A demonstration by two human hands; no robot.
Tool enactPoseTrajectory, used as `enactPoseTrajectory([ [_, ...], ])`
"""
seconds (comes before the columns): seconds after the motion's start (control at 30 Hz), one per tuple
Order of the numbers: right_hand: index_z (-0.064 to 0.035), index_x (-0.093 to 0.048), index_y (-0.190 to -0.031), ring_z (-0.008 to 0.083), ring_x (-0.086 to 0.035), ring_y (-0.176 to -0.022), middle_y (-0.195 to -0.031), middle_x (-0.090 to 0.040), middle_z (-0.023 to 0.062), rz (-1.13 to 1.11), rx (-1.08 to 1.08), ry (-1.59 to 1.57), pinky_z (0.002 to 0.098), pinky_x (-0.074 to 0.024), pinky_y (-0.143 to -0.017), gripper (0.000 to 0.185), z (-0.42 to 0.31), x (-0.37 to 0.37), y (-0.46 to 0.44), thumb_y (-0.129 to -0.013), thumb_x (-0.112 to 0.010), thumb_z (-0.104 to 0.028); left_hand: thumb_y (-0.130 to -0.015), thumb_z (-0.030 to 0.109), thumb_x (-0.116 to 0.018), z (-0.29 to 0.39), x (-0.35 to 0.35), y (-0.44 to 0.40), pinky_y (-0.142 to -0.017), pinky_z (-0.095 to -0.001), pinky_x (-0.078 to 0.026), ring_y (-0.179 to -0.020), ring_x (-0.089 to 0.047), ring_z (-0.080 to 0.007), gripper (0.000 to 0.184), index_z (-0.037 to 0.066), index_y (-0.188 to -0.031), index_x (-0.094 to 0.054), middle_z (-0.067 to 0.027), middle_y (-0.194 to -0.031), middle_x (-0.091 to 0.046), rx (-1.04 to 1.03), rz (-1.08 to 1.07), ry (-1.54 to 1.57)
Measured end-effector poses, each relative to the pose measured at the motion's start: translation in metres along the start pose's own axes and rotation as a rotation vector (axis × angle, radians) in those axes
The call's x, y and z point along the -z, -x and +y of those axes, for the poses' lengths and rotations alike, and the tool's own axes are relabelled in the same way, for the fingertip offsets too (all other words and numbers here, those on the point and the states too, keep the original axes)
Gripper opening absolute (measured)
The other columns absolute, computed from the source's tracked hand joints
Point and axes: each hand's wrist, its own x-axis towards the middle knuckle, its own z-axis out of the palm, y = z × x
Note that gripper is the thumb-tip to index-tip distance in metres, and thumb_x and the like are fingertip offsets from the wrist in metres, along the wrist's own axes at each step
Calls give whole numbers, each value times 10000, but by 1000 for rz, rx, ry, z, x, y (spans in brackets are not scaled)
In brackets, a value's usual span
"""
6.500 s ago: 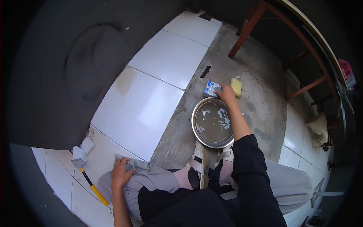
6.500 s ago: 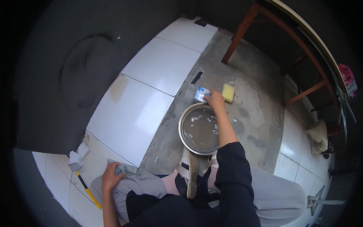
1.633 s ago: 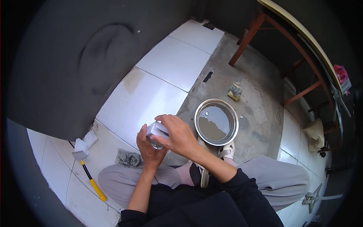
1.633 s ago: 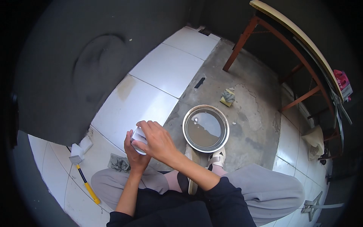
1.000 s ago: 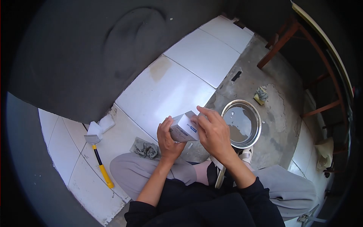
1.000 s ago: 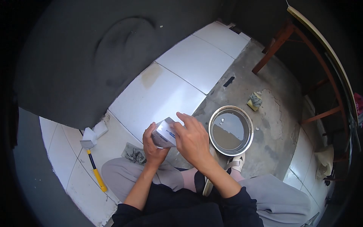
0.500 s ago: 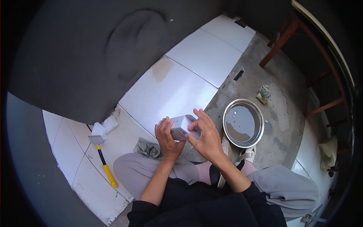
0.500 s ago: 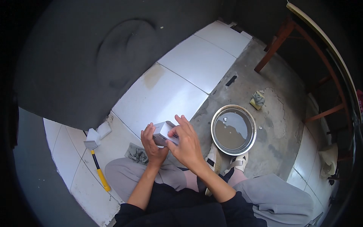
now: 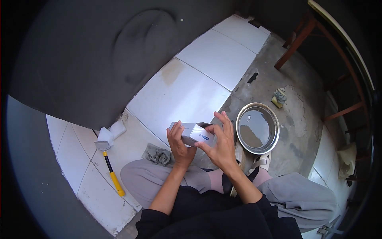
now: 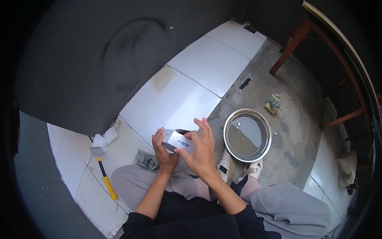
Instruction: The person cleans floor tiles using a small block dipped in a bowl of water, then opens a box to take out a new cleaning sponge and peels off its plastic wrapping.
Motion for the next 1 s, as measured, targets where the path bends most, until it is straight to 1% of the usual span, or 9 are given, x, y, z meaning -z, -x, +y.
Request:
enactPoseTrajectory([
  [0.1, -53, -591, -886, 440, -362, -1318, -1283, -483, 188, 86, 42, 11, 517, -327, -1033, 336, -4, -7, 3, -655, -815, -148, -692, 205, -790, -1, 0, -1, -1105, -557, -243, -1271, -453, -339, 741, 94, -1301, -382, -137, -1338, -475, -1, -5, -32],
  [0.2, -54, -620, -925, 364, -458, -1233, -1205, -534, 148, 174, 216, 91, 489, -353, -987, 295, -17, -9, 11, -684, -783, -100, -687, 191, -789, 2, 2, -3, -1085, -536, -292, -1261, -457, -351, 748, 74, -1301, -378, -158, -1334, -473, -5, 33, -9],
  [0.4, -37, -665, -1038, 222, -574, -915, -1002, -607, 58, 164, 447, 6, 378, -444, -790, 321, -26, -26, 50, -729, -744, -70, -827, 243, -694, -19, -1, 7, -1063, -458, -377, -1266, -451, -347, 594, 33, -1293, -391, -185, -1329, -468, 50, 125, 199],
  [0.43, -21, -666, -1027, 216, -588, -876, -974, -613, 63, 152, 464, -3, 354, -457, -737, 301, -29, -25, 49, -739, -736, -74, -875, 269, -647, -24, -5, 9, -1073, -444, -375, -1275, -443, -341, 534, 39, -1290, -402, -182, -1335, -461, 16, 157, 198],
  [0.53, -22, -677, -1006, 215, -592, -841, -940, -617, 59, 103, 470, -70, 356, -459, -732, 269, -36, -18, 45, -747, -728, -72, -857, 279, -665, -31, -12, 13, -1077, -454, -366, -1271, -446, -339, 555, 49, -1286, -398, -179, -1337, -458, 45, 235, 339],
  [0.63, -28, -692, -975, 232, -597, -741, -889, -636, 96, 80, 469, -113, 337, -459, -677, 255, -38, -11, 41, -722, -727, -27, -850, 281, -670, -26, -4, 6, -1086, -485, -341, -1264, -454, -337, 539, 60, -1261, -401, -177, -1331, -463, -3, 235, 269],
  [0.73, -11, -694, -974, 206, -622, -742, -884, -656, 115, 22, 250, -279, 311, -478, -697, 186, -35, -6, 43, -788, -687, -12, -840, 280, -677, -14, 24, -17, -1100, -523, -294, -1260, -455, -338, 525, 70, -1236, -404, -173, -1321, -472, -102, 169, 2],
  [0.83, 5, -682, -1002, 180, -644, -799, -913, -673, 112, -4, -207, -649, 282, -494, -748, 153, -40, -1, 36, -854, -652, -20, -844, 230, -673, -1, 55, -56, -1118, -544, -252, -1254, -459, -278, 460, 132, -1226, -436, -121, -1315, -491, -309, 122, -253],
  [1.0, -3, -611, -1125, 164, -628, -867, -989, -649, 88, 90, -427, -1333, 290, -502, -744, 255, -20, -16, 24, -876, -640, -45, -789, 230, -751, 54, 110, -133, -1165, -571, -178, -1269, -433, -214, 596, 225, -1309, -460, -69, -1311, -489, -782, -131, -649],
])
